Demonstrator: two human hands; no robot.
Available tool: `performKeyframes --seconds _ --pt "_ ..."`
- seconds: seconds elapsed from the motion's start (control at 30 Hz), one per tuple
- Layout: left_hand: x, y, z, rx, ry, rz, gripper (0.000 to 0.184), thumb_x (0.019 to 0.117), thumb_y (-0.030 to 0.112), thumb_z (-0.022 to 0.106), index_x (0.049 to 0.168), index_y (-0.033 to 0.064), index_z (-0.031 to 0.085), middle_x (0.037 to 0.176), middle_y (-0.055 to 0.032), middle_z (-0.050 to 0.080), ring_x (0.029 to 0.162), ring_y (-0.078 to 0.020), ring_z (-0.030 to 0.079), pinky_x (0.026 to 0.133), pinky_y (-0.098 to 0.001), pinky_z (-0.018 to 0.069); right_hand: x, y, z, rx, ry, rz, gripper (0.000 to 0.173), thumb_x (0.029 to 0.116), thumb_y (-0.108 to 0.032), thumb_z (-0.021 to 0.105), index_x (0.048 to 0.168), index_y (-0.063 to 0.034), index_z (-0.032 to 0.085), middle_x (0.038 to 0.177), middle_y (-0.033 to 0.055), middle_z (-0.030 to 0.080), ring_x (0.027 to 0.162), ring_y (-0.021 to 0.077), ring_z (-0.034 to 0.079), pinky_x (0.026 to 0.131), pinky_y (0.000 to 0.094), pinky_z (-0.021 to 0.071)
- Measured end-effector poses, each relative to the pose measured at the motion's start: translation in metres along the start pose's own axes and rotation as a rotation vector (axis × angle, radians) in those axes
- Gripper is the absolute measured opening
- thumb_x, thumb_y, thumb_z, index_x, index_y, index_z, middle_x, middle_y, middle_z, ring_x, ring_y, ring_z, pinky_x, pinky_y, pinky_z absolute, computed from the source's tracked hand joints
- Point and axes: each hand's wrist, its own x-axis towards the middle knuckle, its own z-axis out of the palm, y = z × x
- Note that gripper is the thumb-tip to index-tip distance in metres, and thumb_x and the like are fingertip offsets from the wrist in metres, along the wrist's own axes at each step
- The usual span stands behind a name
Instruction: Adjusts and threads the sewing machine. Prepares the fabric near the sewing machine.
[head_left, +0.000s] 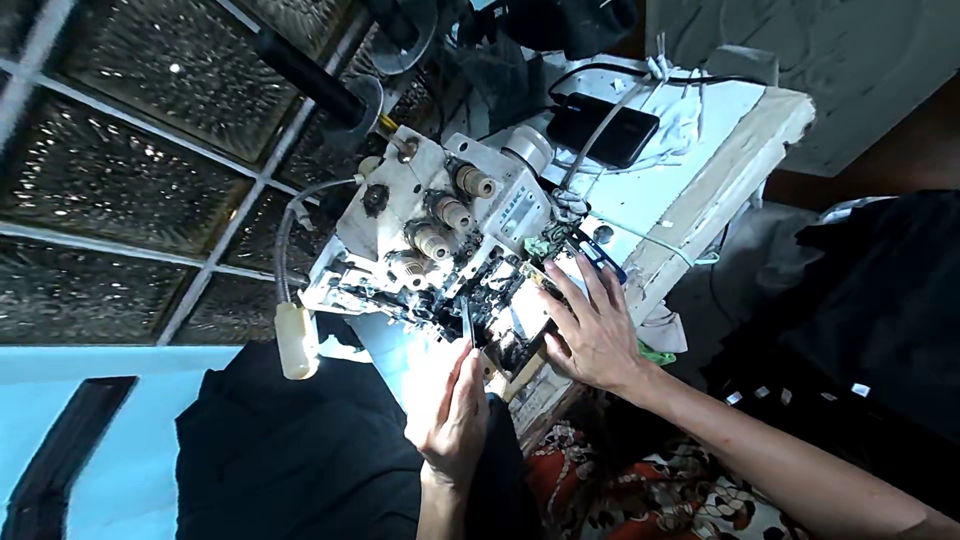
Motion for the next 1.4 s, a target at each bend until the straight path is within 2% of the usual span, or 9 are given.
performKeyframes --seconds 0.37,0.67,0.77,0.9,0.97,1.1,1.2,1.3,1.4 --pt "0.004 0.003 -0.004 -0.023 0.045 -0.136 0.016 0.0949 0.001 0.061 0.089 -0.0089 0.071 0.089 -0.0239 0.073 0.094 -0.0202 0.074 0.088 -0.0224 0.0553 -0.001 0.001 0.003 -0.013 0.033 -0.016 0.047 0.0907 -0.034 0.056 0.131 -0.0127 0.069 0.155 0.0138 0.051 0.148 0.0436 0.037 0.116 0.0635 0.0295" --pt "-0.003 0.007 -0.007 0.036 0.024 -0.042 0.016 0.0954 0.002 0.059 0.087 -0.0054 0.070 0.088 -0.0216 0.073 0.091 -0.0184 0.074 0.083 -0.0202 0.0551 -0.001 0.001 0.002 -0.006 0.015 -0.007 0.046 0.0908 -0.033 0.056 0.130 -0.0132 0.070 0.155 0.0125 0.051 0.148 0.0435 0.038 0.115 0.0635 0.0310" --pt "-0.006 0.013 -0.010 0.015 0.043 0.017 0.012 0.0990 0.003 0.058 0.092 -0.0028 0.066 0.091 -0.0187 0.072 0.092 -0.0148 0.071 0.084 -0.0183 0.0532 -0.002 0.001 0.003 -0.004 0.028 -0.009 0.045 0.0912 -0.033 0.056 0.130 -0.0137 0.070 0.155 0.0124 0.051 0.148 0.0426 0.038 0.115 0.0628 0.0318" --pt "-0.008 0.031 -0.030 -0.047 0.009 0.044 0.005 0.1003 0.003 0.059 0.101 -0.0003 0.063 0.104 -0.0134 0.070 0.105 -0.0164 0.069 0.094 -0.0259 0.0557 -0.001 0.001 0.002 0.009 0.030 -0.013 0.045 0.0918 -0.032 0.056 0.131 -0.0139 0.069 0.155 0.0129 0.050 0.148 0.0434 0.038 0.115 0.0638 0.0309" --pt "-0.012 0.046 -0.045 -0.018 -0.036 0.018 0.006 0.1016 0.006 0.058 0.105 0.0024 0.061 0.109 -0.0104 0.067 0.110 -0.0151 0.067 0.096 -0.0262 0.0545 -0.002 0.001 0.003 0.006 0.039 -0.011 0.045 0.0916 -0.032 0.056 0.131 -0.0141 0.069 0.155 0.0122 0.051 0.148 0.0425 0.038 0.115 0.0632 0.0309" --pt "-0.038 0.066 -0.055 -0.052 0.010 -0.119 0.005 0.1018 0.008 0.057 0.105 0.0040 0.060 0.110 -0.0065 0.065 0.112 -0.0099 0.065 0.098 -0.0237 0.0541 -0.003 0.001 0.003 -0.005 0.049 -0.007 0.046 0.0923 -0.032 0.056 0.133 -0.0138 0.068 0.155 0.0118 0.051 0.148 0.0414 0.038 0.116 0.0617 0.0304" --pt "-0.063 0.074 -0.033 -0.190 0.060 -0.377 0.011 0.1027 0.012 0.060 0.106 0.0044 0.067 0.108 -0.0026 0.070 0.110 -0.0044 0.067 0.096 -0.0227 0.0551 -0.003 0.001 0.004 0.003 0.069 -0.004 0.050 0.0904 -0.032 0.058 0.136 -0.0127 0.066 0.155 0.0131 0.050 0.148 0.0415 0.038 0.116 0.0614 0.0307" --pt "-0.078 0.066 -0.017 -0.507 0.085 -0.683 0.015 0.0965 0.004 0.063 0.106 -0.0019 0.074 0.107 -0.0050 0.076 0.100 -0.0087 0.072 0.090 -0.0260 0.0602 -0.003 0.001 0.004 0.017 0.057 -0.007 0.052 0.0906 -0.032 0.058 0.138 -0.0127 0.064 0.155 0.0142 0.050 0.148 0.0420 0.037 0.117 0.0619 0.0288" --pt "-0.066 0.062 -0.030 -0.657 0.206 -0.837 0.016 0.1014 0.014 0.061 0.109 0.0131 0.075 0.108 0.0038 0.077 0.093 -0.0106 0.075 0.083 -0.0279 0.0629 -0.004 0.003 0.004 0.002 0.051 -0.010 0.051 0.0915 -0.033 0.057 0.138 -0.0136 0.065 0.156 0.0127 0.050 0.148 0.0415 0.037 0.117 0.0612 0.0296"
